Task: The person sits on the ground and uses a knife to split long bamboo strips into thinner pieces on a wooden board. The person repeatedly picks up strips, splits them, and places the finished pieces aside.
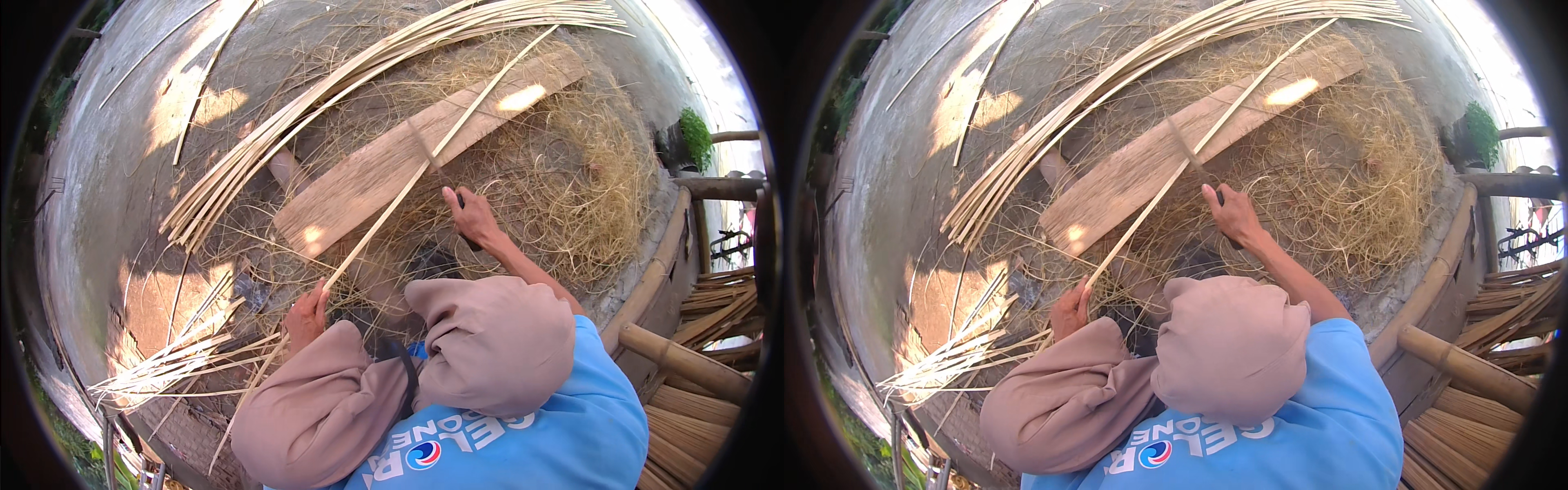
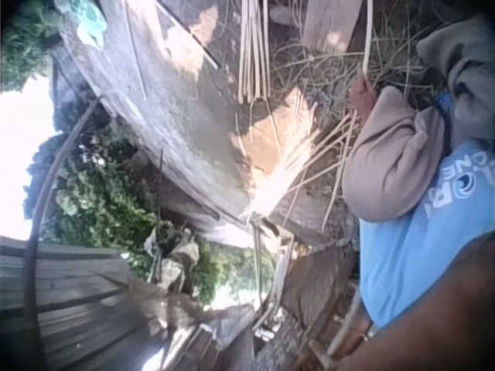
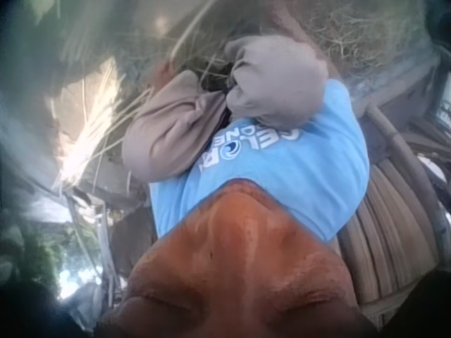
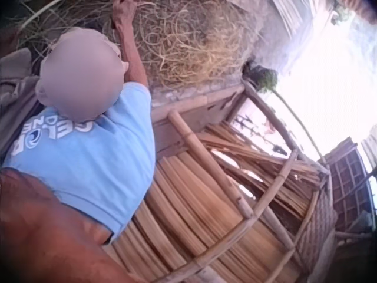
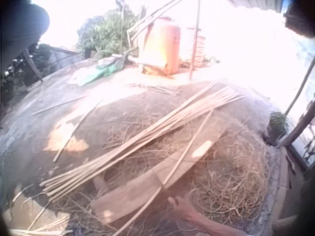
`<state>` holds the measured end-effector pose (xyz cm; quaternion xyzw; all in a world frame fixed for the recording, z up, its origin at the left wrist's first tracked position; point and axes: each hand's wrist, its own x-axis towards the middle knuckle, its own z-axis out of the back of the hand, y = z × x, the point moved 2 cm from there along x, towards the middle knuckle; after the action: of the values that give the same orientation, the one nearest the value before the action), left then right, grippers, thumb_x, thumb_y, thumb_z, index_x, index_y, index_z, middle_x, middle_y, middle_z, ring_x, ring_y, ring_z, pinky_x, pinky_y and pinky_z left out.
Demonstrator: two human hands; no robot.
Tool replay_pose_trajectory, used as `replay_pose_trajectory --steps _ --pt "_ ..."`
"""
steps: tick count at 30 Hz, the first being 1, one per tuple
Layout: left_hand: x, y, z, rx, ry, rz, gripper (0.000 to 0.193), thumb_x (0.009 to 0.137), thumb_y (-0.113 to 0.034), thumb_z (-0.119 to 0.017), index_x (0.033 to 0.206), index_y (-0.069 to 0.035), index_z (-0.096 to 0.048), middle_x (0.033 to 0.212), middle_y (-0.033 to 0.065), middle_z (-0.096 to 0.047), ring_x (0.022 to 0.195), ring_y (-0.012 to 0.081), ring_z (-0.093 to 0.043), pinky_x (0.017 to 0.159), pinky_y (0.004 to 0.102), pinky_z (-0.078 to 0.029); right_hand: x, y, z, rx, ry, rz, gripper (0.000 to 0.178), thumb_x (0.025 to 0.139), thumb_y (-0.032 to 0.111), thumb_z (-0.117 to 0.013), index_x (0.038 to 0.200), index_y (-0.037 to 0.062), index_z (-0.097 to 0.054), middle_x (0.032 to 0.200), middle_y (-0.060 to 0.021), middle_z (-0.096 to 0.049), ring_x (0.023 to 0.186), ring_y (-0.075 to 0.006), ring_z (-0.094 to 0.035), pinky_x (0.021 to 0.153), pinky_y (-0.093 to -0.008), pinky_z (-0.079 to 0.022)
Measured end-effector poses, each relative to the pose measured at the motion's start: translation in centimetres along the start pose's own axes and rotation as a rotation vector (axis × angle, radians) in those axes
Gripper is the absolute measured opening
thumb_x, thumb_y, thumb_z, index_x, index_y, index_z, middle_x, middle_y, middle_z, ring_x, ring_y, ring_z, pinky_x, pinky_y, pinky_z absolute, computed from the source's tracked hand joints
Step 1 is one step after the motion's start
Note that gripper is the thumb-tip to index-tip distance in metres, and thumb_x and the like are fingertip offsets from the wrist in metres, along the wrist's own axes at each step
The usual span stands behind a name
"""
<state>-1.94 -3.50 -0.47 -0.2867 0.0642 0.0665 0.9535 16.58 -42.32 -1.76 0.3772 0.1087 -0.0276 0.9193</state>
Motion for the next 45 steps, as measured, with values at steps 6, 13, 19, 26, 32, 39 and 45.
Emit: replay_pose_trajectory --steps 6,13,19,26,32,39,45 --pt "2.0 -1.1 -0.1 -0.150 0.001 0.025 0.032 0.104 -0.030 -0.062 0.130 -0.016 -0.072 0.086 0.0141 -0.071 0.076 0.0329 -0.068 0.067 0.0429 -0.051 -7.9 2.3 -2.7 -0.229 0.178 0.503 0.052 0.103 0.051 -0.058 0.091 0.0009 -0.063 0.060 -0.0201 -0.060 0.062 -0.0403 -0.066 0.061 -0.0505 -0.051" --pt "1.8 -0.6 1.5 -0.234 0.083 0.117 0.031 0.104 -0.030 -0.062 0.127 -0.013 -0.074 0.092 0.0146 -0.075 0.081 0.0264 -0.072 0.074 0.0349 -0.053 -2.1 0.8 1.3 -0.151 0.024 0.243 0.056 0.100 0.052 -0.063 0.077 0.0013 -0.060 0.057 -0.0138 -0.056 0.053 -0.0277 -0.056 0.053 -0.0444 -0.046" --pt "-4.0 5.2 6.5 -0.300 0.177 0.162 0.030 0.104 -0.023 -0.063 0.126 -0.005 -0.072 0.100 0.0145 -0.077 0.085 0.0170 -0.069 0.080 0.0315 -0.053 6.2 -6.6 9.9 -0.063 -0.267 -0.199 0.061 0.101 0.057 -0.059 0.072 0.0028 -0.058 0.053 -0.0077 -0.053 0.048 -0.0211 -0.054 0.049 -0.0408 -0.043" --pt "-7.5 8.1 8.7 -0.261 0.264 0.336 0.032 0.105 -0.025 -0.062 0.129 -0.005 -0.071 0.105 0.0156 -0.078 0.090 0.0163 -0.069 0.084 0.0291 -0.052 1.5 -0.7 2.6 -0.182 0.070 0.416 0.059 0.101 0.057 -0.059 0.077 0.0026 -0.062 0.054 -0.0083 -0.052 0.048 -0.0218 -0.052 0.048 -0.0432 -0.041" --pt "-10.7 10.0 12.6 -0.052 0.179 0.275 0.029 0.104 -0.029 -0.063 0.123 -0.008 -0.073 0.078 0.0161 -0.068 0.065 0.0206 -0.057 0.062 0.0357 -0.045 9.7 -8.0 11.8 0.010 -0.409 -0.357 0.066 0.100 0.061 -0.057 0.071 0.0015 -0.062 0.060 -0.0149 -0.060 0.058 -0.0265 -0.059 0.057 -0.0458 -0.046" --pt "-5.4 3.5 5.8 0.052 0.014 0.249 0.038 0.102 -0.038 -0.064 0.082 -0.006 -0.066 0.062 0.0155 -0.056 0.054 0.0329 -0.054 0.053 0.0431 -0.039 -2.6 3.9 -1.3 -0.085 0.265 0.133 0.061 0.100 0.058 -0.059 0.082 -0.0006 -0.064 0.065 -0.0178 -0.063 0.060 -0.0336 -0.062 0.060 -0.0473 -0.048" --pt "-5.0 4.9 6.0 0.109 -0.014 0.172 0.038 0.104 -0.040 -0.059 0.083 -0.009 -0.065 0.062 0.0152 -0.056 0.055 0.0362 -0.056 0.054 0.0456 -0.040 0.2 0.3 1.8 -0.192 0.013 0.072 0.060 0.099 0.060 -0.060 0.081 0.0027 -0.062 0.071 -0.0168 -0.065 0.066 -0.0327 -0.067 0.058 -0.0471 -0.049"
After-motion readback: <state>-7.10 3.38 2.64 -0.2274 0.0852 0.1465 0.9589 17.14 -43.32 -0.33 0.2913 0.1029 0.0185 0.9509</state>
